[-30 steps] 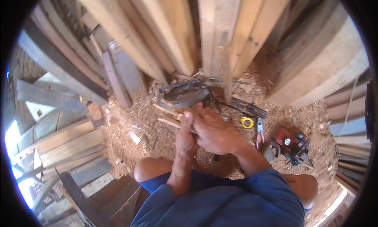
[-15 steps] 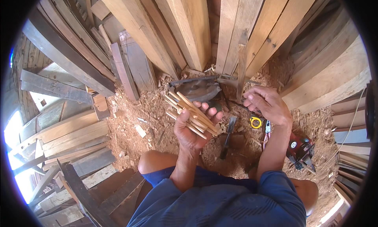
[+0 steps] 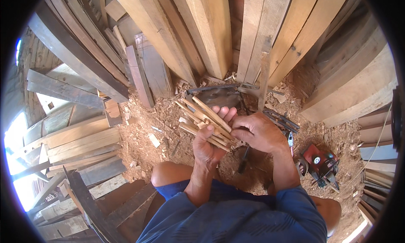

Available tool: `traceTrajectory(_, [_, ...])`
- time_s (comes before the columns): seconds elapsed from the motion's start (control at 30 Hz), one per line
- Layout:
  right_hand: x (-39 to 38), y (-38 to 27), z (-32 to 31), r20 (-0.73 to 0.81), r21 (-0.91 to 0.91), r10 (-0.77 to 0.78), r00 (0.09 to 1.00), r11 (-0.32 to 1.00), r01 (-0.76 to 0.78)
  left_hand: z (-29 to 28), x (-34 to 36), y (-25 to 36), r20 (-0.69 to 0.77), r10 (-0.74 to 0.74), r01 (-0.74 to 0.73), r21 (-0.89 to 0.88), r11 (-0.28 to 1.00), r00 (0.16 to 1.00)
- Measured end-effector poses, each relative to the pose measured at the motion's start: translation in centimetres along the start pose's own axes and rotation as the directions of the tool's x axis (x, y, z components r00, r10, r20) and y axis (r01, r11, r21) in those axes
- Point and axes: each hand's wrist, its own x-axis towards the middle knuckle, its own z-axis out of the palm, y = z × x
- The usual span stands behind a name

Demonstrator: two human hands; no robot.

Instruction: The person shapes small wooden pegs using a chisel and a hammer while working on a wooden block on the ground, then moves some large wooden planks.

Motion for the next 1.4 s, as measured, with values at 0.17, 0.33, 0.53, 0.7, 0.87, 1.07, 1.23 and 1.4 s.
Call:
traceTrajectory(0.17, [0.0, -0.8, -0.5, 0.047, 0.058, 0.009, 0.999, 0.998, -0.012, -0.1, -0.3, 0.2, -0.058, 0.055, -0.055, 0.0, 0.998, 0.997])
traceTrajectory(0.33, [-1.1, 2.6, -3.9, 0.01, 0.244, 0.416, 0.909, 0.881, -0.406, 1.2, -0.2, 1.3, -0.121, 0.103, -0.107, -0.023, 0.994, 0.987])
traceTrajectory(0.53, [-2.3, 13.0, 1.7, -0.058, -0.066, 0.759, 0.648, 0.645, -0.761, 2.0, -0.7, 1.3, -0.022, 0.093, -0.094, -0.019, 0.995, 0.995])
traceTrajectory(0.7, [-3.5, 18.0, 6.0, 0.169, -0.025, 0.8, 0.576, 0.588, -0.808, 1.7, -0.2, 1.1, -0.033, 0.082, -0.082, -0.005, 0.997, 0.996])
traceTrajectory(0.87, [-2.7, 18.4, 9.6, 0.063, -0.316, 0.77, 0.635, 0.619, -0.719, 1.5, -0.2, 0.9, -0.081, 0.074, -0.073, 0.018, 0.997, 0.994])
traceTrajectory(1.07, [-1.9, 16.7, 9.9, 0.028, -0.375, 0.77, 0.638, 0.599, -0.707, 1.7, -0.3, 0.9, -0.101, 0.098, -0.093, 0.057, 0.994, 0.99])
traceTrajectory(1.23, [-1.6, 16.9, 11.8, -0.03, -0.372, 0.776, 0.629, 0.576, -0.728, 2.0, 0.0, 0.6, -0.153, 0.084, -0.075, 0.066, 0.995, 0.985])
traceTrajectory(1.4, [-0.8, 18.0, 10.3, 0.203, -0.2, 0.793, 0.575, 0.608, -0.768, 1.7, -0.5, 0.9, -0.139, 0.081, -0.072, 0.064, 0.995, 0.987])
